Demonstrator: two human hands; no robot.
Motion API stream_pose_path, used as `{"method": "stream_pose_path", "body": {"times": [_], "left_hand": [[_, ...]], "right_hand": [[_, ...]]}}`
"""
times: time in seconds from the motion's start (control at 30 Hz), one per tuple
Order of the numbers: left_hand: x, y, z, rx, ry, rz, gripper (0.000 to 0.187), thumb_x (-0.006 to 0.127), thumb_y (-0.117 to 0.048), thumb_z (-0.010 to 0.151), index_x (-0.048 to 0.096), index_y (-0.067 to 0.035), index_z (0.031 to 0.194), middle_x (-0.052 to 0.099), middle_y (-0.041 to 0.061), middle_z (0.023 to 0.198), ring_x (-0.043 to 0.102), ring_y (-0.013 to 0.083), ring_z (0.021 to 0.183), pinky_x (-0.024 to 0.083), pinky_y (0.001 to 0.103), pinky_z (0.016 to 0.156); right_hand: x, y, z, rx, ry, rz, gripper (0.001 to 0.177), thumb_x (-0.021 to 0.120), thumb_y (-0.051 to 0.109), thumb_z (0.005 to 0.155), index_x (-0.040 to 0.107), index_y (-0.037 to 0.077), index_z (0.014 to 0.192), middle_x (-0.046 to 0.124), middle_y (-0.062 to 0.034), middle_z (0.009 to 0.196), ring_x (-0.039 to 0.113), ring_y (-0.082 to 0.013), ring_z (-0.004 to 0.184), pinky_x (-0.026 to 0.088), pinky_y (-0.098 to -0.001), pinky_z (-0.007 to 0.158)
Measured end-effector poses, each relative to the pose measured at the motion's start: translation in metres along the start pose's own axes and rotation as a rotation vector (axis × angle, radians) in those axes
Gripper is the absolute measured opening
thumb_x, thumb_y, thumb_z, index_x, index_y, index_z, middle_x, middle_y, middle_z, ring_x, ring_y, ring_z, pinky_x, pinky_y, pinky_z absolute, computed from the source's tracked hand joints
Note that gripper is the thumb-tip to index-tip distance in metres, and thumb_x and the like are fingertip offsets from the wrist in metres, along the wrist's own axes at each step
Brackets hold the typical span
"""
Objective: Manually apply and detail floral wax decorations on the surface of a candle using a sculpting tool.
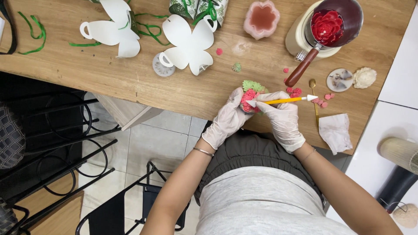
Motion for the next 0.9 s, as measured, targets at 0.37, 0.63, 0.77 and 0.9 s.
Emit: {"method": "stream_pose_path", "body": {"times": [0.37,0.63,0.77,0.9], "left_hand": [[-0.038,0.023,0.024,-0.045,-0.176,-0.023,0.045,0.05,-0.036,0.112,0.047,-0.004,0.143,0.057,0.019,0.14,0.057,0.0326,0.127,0.049,0.054,0.109],[-0.029,0.015,0.025,-0.065,-0.149,0.087,0.045,0.048,-0.033,0.112,0.047,-0.002,0.144,0.056,0.02,0.142,0.057,0.0318,0.13,0.049,0.051,0.11],[-0.017,0.017,0.021,-0.102,-0.066,0.153,0.041,0.046,-0.031,0.114,0.049,-0.002,0.143,0.056,0.017,0.144,0.056,0.0274,0.133,0.048,0.046,0.113],[0.001,0.034,0.024,-0.22,0.058,0.168,0.037,0.047,-0.029,0.118,0.049,0.0,0.142,0.057,0.015,0.145,0.057,0.025,0.134,0.049,0.042,0.116]], "right_hand": [[-0.011,-0.016,0.007,0.014,-0.071,0.016,0.017,0.074,-0.005,0.093,0.063,0.002,0.104,0.072,-0.009,0.109,0.068,-0.0127,0.101,0.056,-0.0269,0.094],[-0.035,0.012,-0.011,0.022,-0.133,0.089,0.013,0.066,0.0,0.096,0.063,0.004,0.108,0.071,-0.0087,0.114,0.07,-0.0137,0.091,0.059,-0.028,0.083],[-0.091,-0.005,-0.026,-0.036,-0.256,0.085,0.01,0.058,0.001,0.099,0.063,-0.001,0.108,0.071,-0.0131,0.114,0.07,-0.0169,0.094,0.061,-0.0312,0.086],[-0.154,-0.025,-0.053,-0.204,-0.305,-0.016,0.02,0.047,0.002,0.094,0.064,-0.007,0.098,0.075,-0.0218,0.105,0.075,-0.0203,0.097,0.062,-0.0301,0.097]]}}
Point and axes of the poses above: each hand's wrist, its own z-axis towards the middle knuckle, its own x-axis out of the palm, y = z × x, the point moved 9 cm from there along z, towards the middle knuckle
